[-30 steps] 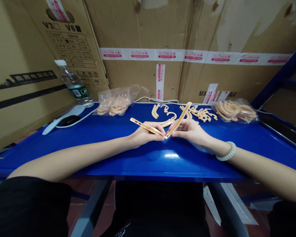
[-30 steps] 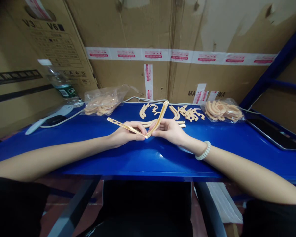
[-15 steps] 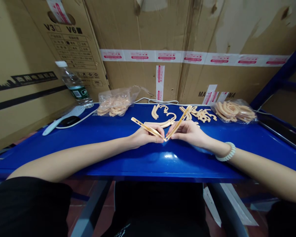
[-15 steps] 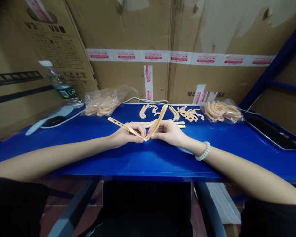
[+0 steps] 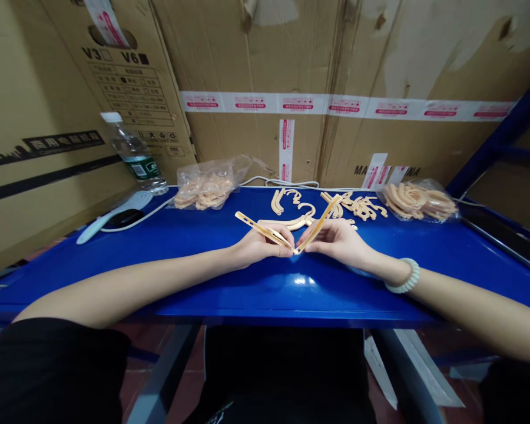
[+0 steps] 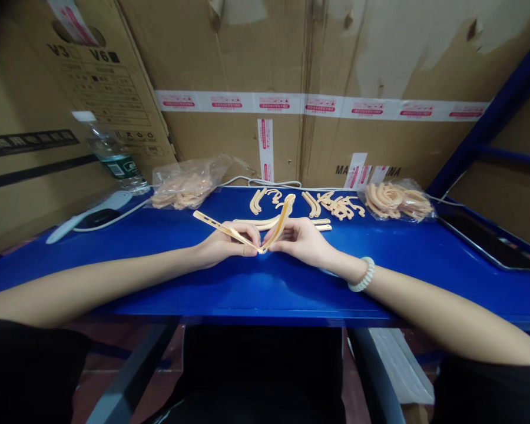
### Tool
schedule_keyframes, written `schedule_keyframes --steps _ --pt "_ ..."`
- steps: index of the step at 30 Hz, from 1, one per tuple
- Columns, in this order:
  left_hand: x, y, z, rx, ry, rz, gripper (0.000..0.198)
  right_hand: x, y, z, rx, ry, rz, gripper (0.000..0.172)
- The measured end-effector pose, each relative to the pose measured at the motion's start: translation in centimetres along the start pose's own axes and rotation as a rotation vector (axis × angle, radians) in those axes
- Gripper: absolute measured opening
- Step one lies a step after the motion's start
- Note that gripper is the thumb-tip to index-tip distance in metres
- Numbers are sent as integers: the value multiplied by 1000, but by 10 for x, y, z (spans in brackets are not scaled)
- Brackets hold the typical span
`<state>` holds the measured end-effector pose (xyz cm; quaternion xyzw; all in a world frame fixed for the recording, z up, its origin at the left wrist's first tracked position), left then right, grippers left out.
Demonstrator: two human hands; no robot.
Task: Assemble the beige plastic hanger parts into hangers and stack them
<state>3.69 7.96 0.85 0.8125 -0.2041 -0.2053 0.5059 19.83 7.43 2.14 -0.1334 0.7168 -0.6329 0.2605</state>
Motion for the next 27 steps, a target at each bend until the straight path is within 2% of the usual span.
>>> schedule_keyframes --steps 5,10,17,23,27 --pt "-2 -4 0 -33 78 49 15 1 5 0 -28 66 -30 30" --pt "-3 -5 0 -43 114 48 15 4 2 3 -49 102 44 33" --pt "-9 -12 1 -58 177 43 23 5 4 2 -48 135 83 39" --pt "-10 -16 0 -84 223 54 31 1 3 -3 -61 224 51 38" --pt "-7 -16 2 -137 232 63 34 2 5 -8 -27 211 -24 39"
Point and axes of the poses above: each hand's wrist, its own z-axis away from the middle knuckle, its own x-axis out of the palm, y = z × x, the point moved 6 cm from there along -z, towards the middle knuckle, and after that the axes turned 8 degrees about x, right-handed, at the moved point
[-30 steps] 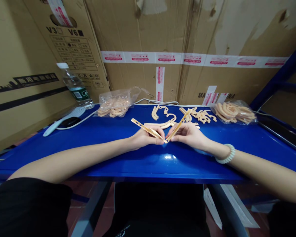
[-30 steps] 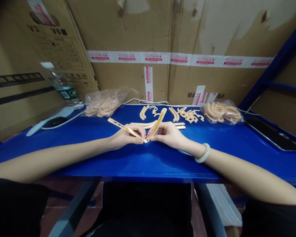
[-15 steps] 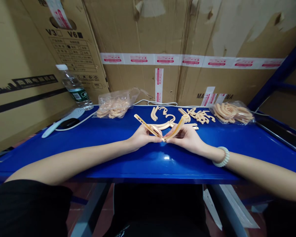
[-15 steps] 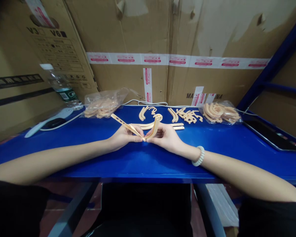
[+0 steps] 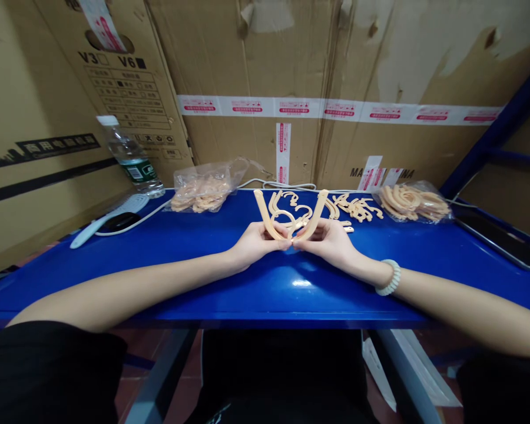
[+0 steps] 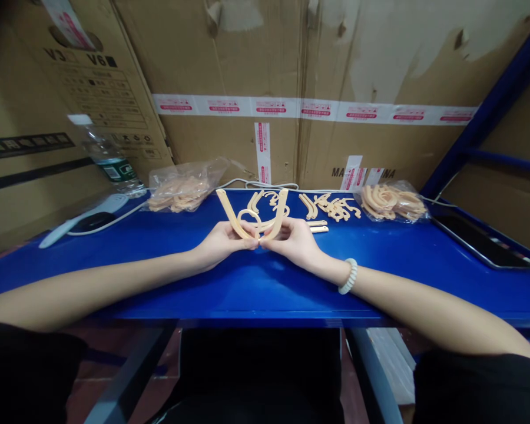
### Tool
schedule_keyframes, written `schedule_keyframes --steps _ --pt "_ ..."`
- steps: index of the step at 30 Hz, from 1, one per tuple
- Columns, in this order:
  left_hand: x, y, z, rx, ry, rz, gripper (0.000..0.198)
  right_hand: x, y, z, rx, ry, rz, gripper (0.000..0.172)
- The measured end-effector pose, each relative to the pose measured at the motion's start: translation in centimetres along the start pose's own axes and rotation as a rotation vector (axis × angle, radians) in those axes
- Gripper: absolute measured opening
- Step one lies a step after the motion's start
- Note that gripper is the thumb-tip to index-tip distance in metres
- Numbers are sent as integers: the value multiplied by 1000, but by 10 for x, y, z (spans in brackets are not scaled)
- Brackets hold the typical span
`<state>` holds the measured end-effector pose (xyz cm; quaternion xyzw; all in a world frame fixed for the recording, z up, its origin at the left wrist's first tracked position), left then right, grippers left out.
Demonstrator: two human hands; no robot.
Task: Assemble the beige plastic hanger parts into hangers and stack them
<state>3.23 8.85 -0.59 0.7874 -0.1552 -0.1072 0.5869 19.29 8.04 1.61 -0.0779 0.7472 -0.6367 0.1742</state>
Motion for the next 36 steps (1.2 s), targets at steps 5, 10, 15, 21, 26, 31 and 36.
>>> schedule_keyframes --steps 5,10,15,21,26,31,36 --pt "1 -1 2 -73 9 92 44 -10 1 -3 83 0 -36 38" --pt "-16 2 -6 -133 41 172 46 -47 -23 -10 149 -159 120 35" --pt "-41 17 -22 -51 60 201 37 -91 -57 -15 19 -154 470 37" --pt "-68 13 -36 -85 85 131 33 -102 -64 -14 -144 -119 881 27" --pt "-78 16 -40 -46 -42 -157 35 -98 -59 -14 -147 -187 1139 18" --pt "-74 30 -40 136 -227 -519 27 -92 -50 -16 -177 -333 1232 14" --pt "-68 34 -38 250 -347 -718 27 -91 -41 -16 -144 -371 1261 10"
Point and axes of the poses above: each hand's wrist, its own z-axis away from the middle knuckle, its own x-axis out of the palm, y = z × x, the point moved 6 cm from there along -z, towards the middle knuckle, and after that the axes turned 8 degrees about x, right-handed, at the moved point
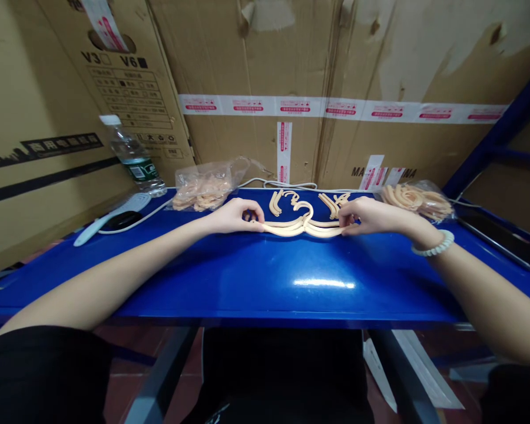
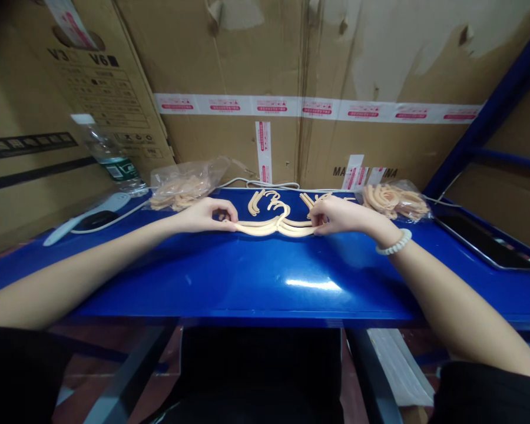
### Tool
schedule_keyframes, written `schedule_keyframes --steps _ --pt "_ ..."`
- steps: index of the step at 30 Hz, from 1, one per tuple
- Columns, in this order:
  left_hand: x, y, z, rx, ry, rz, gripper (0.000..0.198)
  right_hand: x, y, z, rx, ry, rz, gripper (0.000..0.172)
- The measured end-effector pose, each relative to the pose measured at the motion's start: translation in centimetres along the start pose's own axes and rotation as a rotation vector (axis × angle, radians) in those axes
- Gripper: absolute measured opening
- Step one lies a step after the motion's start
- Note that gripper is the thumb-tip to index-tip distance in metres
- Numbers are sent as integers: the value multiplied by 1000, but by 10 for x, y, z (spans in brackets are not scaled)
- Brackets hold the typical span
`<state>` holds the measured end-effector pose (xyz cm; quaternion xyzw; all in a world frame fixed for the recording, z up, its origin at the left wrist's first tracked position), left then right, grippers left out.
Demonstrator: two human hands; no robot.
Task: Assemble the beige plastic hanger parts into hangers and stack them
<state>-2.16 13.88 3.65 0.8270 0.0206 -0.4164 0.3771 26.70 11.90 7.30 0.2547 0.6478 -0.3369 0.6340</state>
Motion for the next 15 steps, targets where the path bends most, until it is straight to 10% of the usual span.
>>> schedule_keyframes --steps 15 --pt "24 12 3 213 -79 -90 22 17 18 -5 154 -71 11 31"
Point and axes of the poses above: each hand's wrist, its own z-axis away from the middle knuckle, its own x-axis out of the palm, y = z × x, the point moved 6 cm from there along -z, towards the middle knuckle, and after that the axes turned 8 degrees about x, right-handed, at the moved point
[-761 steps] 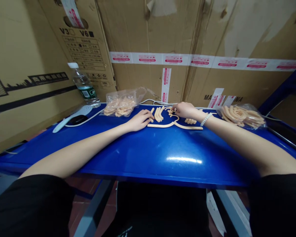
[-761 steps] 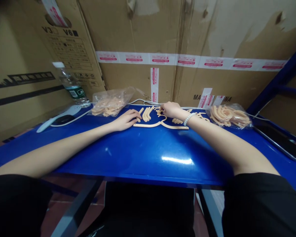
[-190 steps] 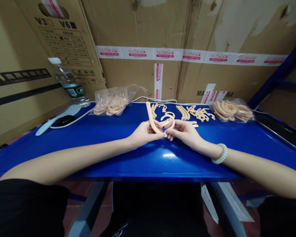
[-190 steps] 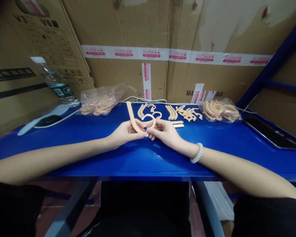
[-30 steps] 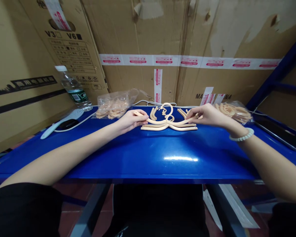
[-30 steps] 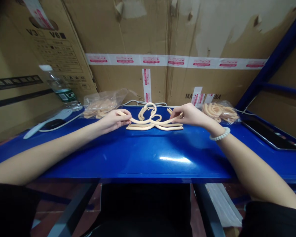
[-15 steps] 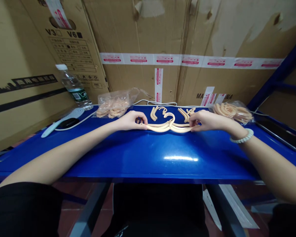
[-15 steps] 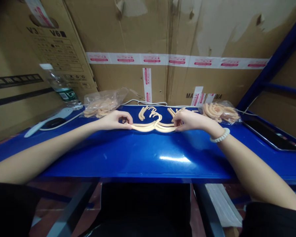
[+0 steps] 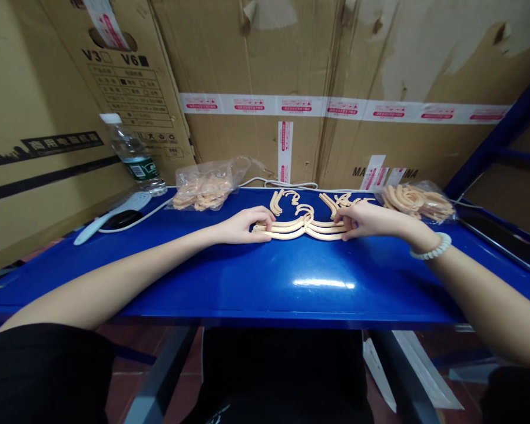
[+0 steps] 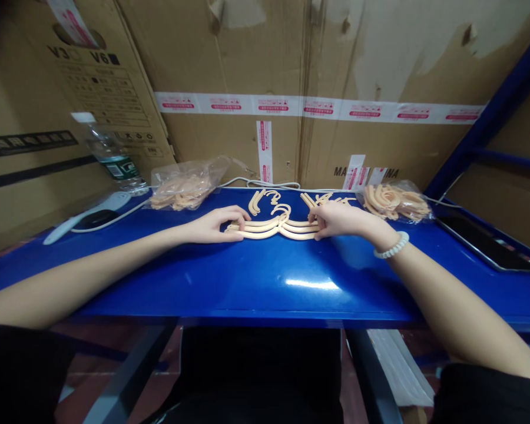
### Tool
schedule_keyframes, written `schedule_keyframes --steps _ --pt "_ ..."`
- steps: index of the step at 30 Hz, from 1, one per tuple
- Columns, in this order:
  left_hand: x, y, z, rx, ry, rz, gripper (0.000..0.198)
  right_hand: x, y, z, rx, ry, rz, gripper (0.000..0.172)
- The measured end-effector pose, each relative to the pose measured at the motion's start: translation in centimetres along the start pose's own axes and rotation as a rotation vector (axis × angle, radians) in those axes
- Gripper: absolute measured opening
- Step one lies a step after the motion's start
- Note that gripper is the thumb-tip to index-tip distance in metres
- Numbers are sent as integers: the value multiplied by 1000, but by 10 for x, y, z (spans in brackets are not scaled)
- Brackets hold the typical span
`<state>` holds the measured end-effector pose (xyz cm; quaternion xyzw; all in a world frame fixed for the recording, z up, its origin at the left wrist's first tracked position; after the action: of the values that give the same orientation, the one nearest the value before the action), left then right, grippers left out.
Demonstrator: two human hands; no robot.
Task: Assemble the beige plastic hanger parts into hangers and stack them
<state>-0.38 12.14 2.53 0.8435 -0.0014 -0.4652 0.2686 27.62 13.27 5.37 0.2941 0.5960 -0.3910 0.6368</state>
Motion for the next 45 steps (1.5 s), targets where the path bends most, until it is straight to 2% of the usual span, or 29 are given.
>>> schedule_keyframes --steps 6,11,20,25,31,35,45 --pt "2 -3 0 25 51 11 23 0 3 0 14 6 55 34" --pt "2 -5 0 79 36 -33 20 2 5 -1 47 -4 63 37" --pt "-3 -21 4 45 76 -92 18 1 0 -2 67 22 91 35" --pt "0 -22 5 45 133 -92 15 -1 11 1 45 -45 41 43" --pt "1 -23 6 69 155 -89 16 -4 29 6 109 -92 58 58" --pt "1 -21 6 86 145 -81 16 -4 24 8 103 -102 46 62" --pt "1 -17 5 96 155 -89 15 -2 14 7 113 -92 110 55"
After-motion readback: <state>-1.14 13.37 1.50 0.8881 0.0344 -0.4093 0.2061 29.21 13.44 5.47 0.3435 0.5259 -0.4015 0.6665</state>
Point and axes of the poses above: each hand's wrist, its own z-axis away from the middle knuckle, its own x-axis out of the palm, y = z × x, the point moved 6 cm from there along -z, towards the middle knuckle, and after that the axes turned 8 degrees about x, right-handed, at the moved point
